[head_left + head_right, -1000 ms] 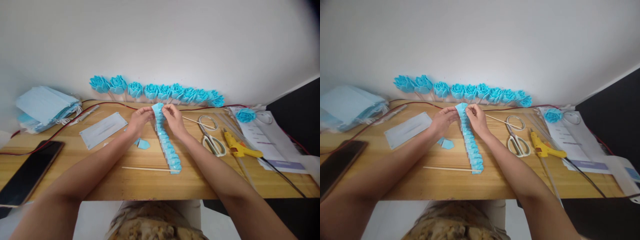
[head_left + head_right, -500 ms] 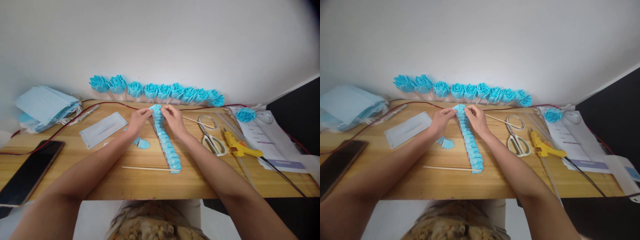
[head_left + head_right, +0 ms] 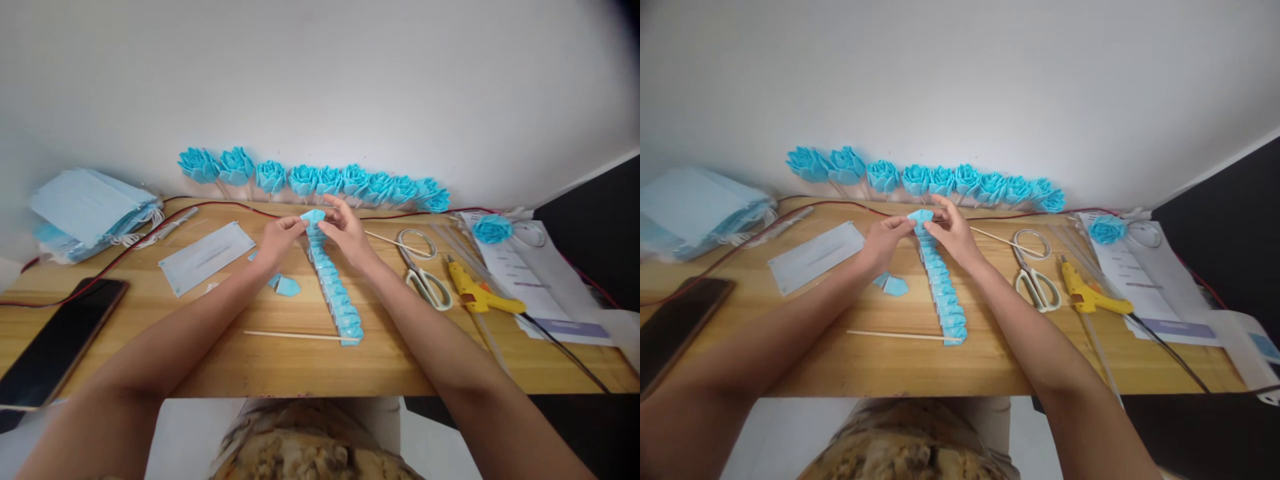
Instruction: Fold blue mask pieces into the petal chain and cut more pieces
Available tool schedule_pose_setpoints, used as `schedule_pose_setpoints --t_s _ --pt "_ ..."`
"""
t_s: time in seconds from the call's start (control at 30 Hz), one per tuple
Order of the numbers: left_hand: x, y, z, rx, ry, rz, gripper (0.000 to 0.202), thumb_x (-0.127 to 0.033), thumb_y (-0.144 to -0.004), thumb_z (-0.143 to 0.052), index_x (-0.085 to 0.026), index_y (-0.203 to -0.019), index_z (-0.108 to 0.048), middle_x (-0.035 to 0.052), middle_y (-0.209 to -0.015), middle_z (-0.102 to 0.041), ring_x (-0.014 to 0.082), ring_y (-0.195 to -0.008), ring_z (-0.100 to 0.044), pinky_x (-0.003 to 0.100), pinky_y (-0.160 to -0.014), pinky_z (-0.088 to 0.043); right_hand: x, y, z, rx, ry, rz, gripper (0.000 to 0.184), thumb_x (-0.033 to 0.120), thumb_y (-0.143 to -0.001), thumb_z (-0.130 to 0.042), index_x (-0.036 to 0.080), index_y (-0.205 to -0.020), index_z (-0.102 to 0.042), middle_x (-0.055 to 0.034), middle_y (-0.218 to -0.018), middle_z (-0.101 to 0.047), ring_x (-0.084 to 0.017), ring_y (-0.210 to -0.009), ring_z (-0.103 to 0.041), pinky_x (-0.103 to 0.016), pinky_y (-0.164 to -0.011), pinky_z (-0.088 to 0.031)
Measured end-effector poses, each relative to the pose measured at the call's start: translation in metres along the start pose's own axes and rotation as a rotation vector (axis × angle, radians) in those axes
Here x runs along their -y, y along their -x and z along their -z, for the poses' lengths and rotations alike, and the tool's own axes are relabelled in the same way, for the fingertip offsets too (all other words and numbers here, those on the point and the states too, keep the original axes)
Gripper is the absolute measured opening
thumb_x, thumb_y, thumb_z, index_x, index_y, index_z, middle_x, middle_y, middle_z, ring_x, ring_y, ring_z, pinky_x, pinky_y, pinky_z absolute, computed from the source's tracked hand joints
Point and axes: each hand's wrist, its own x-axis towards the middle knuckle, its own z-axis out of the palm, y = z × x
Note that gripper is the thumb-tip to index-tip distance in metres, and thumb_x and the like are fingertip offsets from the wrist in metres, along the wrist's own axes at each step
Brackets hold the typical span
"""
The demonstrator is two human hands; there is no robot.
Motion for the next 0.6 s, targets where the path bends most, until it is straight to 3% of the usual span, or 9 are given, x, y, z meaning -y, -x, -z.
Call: schedule_pose_setpoints --t_s 0.2,0.4,0.6 --pt "0.0012 -0.0002 -0.0001 0.029 -0.032 -0.01 0.016 -0.031 -0.078 -0.073 -0.017 -0.07 -0.072 0.0002 -0.07 -0.068 0.0144 -0.071 -0.059 0.026 -0.073 -0.044 0.0026 0.0001 0.0006 -0.031 0.152 0.024 0.048 0.033 -0.08 -0.069 0.026 -0.127 -0.059 0.0004 -0.088 -0.066 -0.016 -0.079 -0.061 -0.031 -0.076 -0.051" --pt "0.0038 -0.0033 0.0012 0.085 -0.03 -0.018 0.019 -0.028 -0.081 -0.069 -0.017 -0.067 -0.067 -0.0006 -0.066 -0.065 0.0132 -0.068 -0.057 0.025 -0.072 -0.044 0.0055 -0.0013 0.0023 -0.006 0.107 -0.025 0.043 0.032 -0.077 -0.066 0.022 -0.119 -0.063 0.0022 -0.08 -0.061 -0.014 -0.071 -0.056 -0.029 -0.069 -0.047" --pt "0.0042 -0.0025 0.0017 0.148 0.012 -0.042 0.031 -0.047 -0.081 -0.069 -0.016 -0.082 -0.071 0.0031 -0.078 -0.069 0.0162 -0.078 -0.062 0.028 -0.079 -0.047 0.0016 -0.0024 0.0028 -0.021 0.067 -0.048 0.042 0.033 -0.076 -0.067 0.023 -0.116 -0.063 0.002 -0.079 -0.063 -0.015 -0.071 -0.057 -0.028 -0.067 -0.047"
